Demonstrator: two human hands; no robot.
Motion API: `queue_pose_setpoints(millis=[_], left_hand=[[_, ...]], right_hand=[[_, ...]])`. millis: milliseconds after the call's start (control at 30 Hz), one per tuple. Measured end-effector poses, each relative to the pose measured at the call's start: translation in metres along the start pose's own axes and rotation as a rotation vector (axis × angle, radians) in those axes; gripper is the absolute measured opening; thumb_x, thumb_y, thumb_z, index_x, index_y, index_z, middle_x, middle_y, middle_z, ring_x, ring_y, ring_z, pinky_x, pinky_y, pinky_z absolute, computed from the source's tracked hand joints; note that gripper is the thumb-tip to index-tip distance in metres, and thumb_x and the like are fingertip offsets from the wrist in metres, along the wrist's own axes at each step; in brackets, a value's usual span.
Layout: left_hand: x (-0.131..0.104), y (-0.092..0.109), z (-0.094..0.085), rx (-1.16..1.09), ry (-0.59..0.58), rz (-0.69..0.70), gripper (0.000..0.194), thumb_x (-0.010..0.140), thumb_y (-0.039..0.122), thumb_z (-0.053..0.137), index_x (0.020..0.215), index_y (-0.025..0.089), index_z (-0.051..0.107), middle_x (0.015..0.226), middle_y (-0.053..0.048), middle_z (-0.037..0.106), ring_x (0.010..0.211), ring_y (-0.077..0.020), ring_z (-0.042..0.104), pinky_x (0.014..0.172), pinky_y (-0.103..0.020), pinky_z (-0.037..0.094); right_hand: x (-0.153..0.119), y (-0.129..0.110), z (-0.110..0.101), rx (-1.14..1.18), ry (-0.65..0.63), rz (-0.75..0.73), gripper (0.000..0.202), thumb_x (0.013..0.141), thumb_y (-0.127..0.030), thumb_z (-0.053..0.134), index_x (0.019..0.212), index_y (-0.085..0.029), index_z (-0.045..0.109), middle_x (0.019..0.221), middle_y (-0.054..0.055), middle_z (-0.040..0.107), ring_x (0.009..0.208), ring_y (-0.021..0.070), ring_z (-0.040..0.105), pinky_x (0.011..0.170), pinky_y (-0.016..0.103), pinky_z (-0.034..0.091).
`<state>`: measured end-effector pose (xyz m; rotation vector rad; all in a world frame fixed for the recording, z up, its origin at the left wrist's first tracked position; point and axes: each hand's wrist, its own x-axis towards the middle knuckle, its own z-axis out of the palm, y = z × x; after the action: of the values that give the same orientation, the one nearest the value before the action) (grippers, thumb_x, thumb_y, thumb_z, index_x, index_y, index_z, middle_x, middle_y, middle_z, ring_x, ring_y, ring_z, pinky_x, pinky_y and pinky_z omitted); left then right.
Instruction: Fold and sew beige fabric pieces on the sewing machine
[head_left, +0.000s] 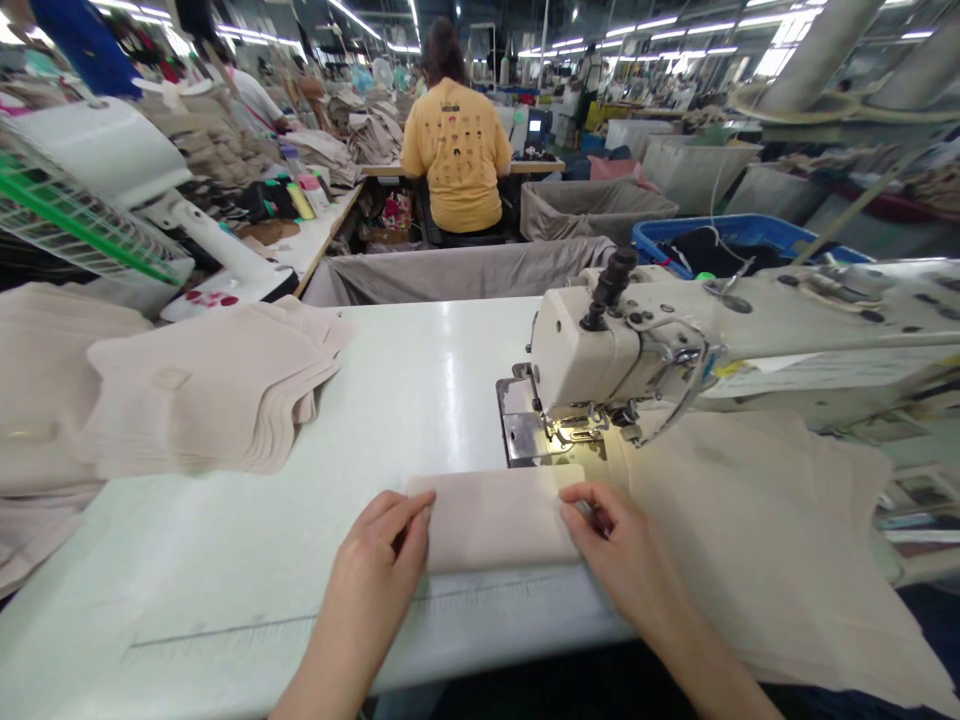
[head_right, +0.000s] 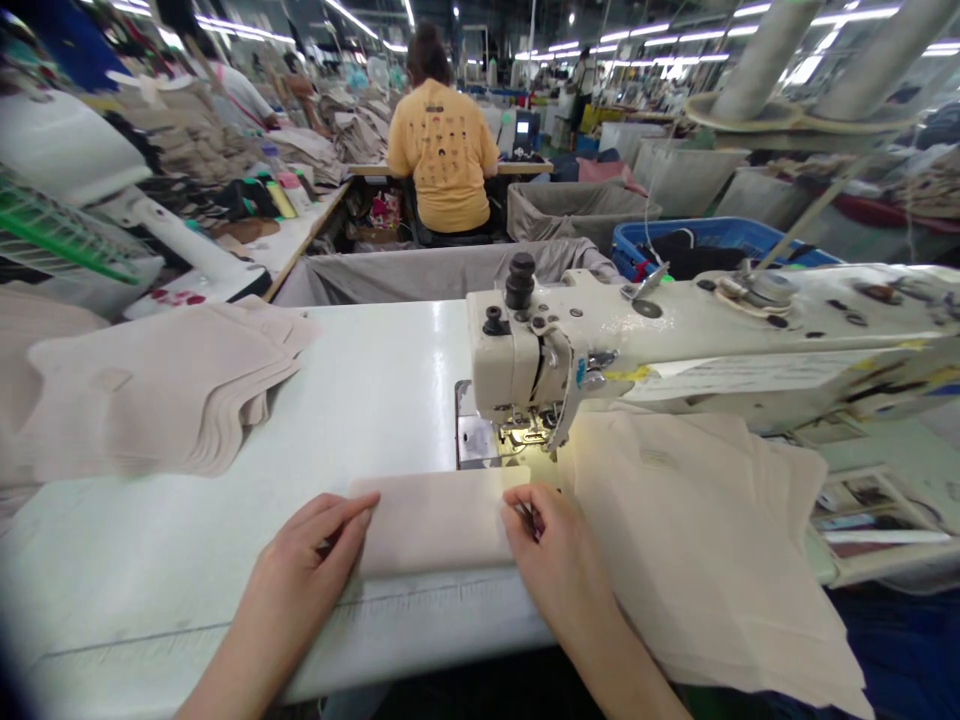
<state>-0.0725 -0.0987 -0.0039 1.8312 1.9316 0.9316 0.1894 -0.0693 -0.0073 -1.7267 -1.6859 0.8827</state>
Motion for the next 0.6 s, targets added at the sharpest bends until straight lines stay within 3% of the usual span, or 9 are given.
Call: queue_pose_setpoints(millis=[200, 300, 400, 500, 600], left_hand=[[-0.005, 0.004, 0.003, 0.166, 0.009, 0.077, 0.034, 0.096, 0.034, 0.045, 0.101, 0.019, 0.075, 0.086, -0.006, 0.067, 0.073, -0.0206, 0.066, 0.069, -0.034, 0.058], [-0.008, 0.004, 0.003, 0.374, 0.073, 0.221, 0.029, 0.095, 0.030, 0.048, 0.103, 0.019, 0.074, 0.112, -0.013, 0.068, 0.098, -0.0302, 0.065, 0.082, -0.044, 0.057], [0.000, -0.001, 0.000, 0.496, 0.076, 0.405, 0.024, 0.094, 0.023, 0.051, 0.102, 0.021, 0.074, 0.132, -0.013, 0.063, 0.124, -0.0372, 0.054, 0.097, -0.053, 0.050], [0.024, -0.001, -0.004, 0.575, -0.117, 0.479, 0.025, 0.091, 0.013, 0.052, 0.104, 0.020, 0.072, 0.116, -0.011, 0.071, 0.111, -0.0315, 0.061, 0.096, -0.048, 0.051], [0.059, 0.018, -0.004, 0.664, -0.368, 0.423, 0.026, 0.089, 0.005, 0.050, 0.104, 0.013, 0.070, 0.111, -0.014, 0.070, 0.102, -0.0274, 0.065, 0.092, -0.041, 0.053]], right_hand=[[-0.002, -0.003, -0.002, -0.172, -0.021, -0.090, 0.023, 0.091, -0.034, 0.051, 0.091, -0.023, 0.071, 0.086, 0.004, 0.071, 0.074, 0.0199, 0.067, 0.070, 0.031, 0.053], [-0.005, -0.005, -0.009, -0.385, -0.015, -0.283, 0.018, 0.092, -0.023, 0.054, 0.093, -0.023, 0.072, 0.092, 0.006, 0.067, 0.079, 0.0207, 0.067, 0.071, 0.032, 0.053], [-0.007, -0.004, -0.015, -0.560, 0.025, -0.501, 0.019, 0.084, -0.010, 0.062, 0.095, -0.022, 0.072, 0.114, 0.011, 0.066, 0.099, 0.0264, 0.066, 0.079, 0.036, 0.055], [-0.008, 0.002, -0.017, -0.622, 0.042, -0.590, 0.018, 0.084, -0.010, 0.065, 0.098, -0.021, 0.070, 0.126, 0.012, 0.065, 0.102, 0.0268, 0.066, 0.079, 0.036, 0.056], [-0.008, 0.008, -0.013, -0.582, 0.007, -0.558, 0.016, 0.089, -0.015, 0.064, 0.103, -0.021, 0.067, 0.116, 0.008, 0.069, 0.092, 0.0223, 0.068, 0.071, 0.032, 0.056]])
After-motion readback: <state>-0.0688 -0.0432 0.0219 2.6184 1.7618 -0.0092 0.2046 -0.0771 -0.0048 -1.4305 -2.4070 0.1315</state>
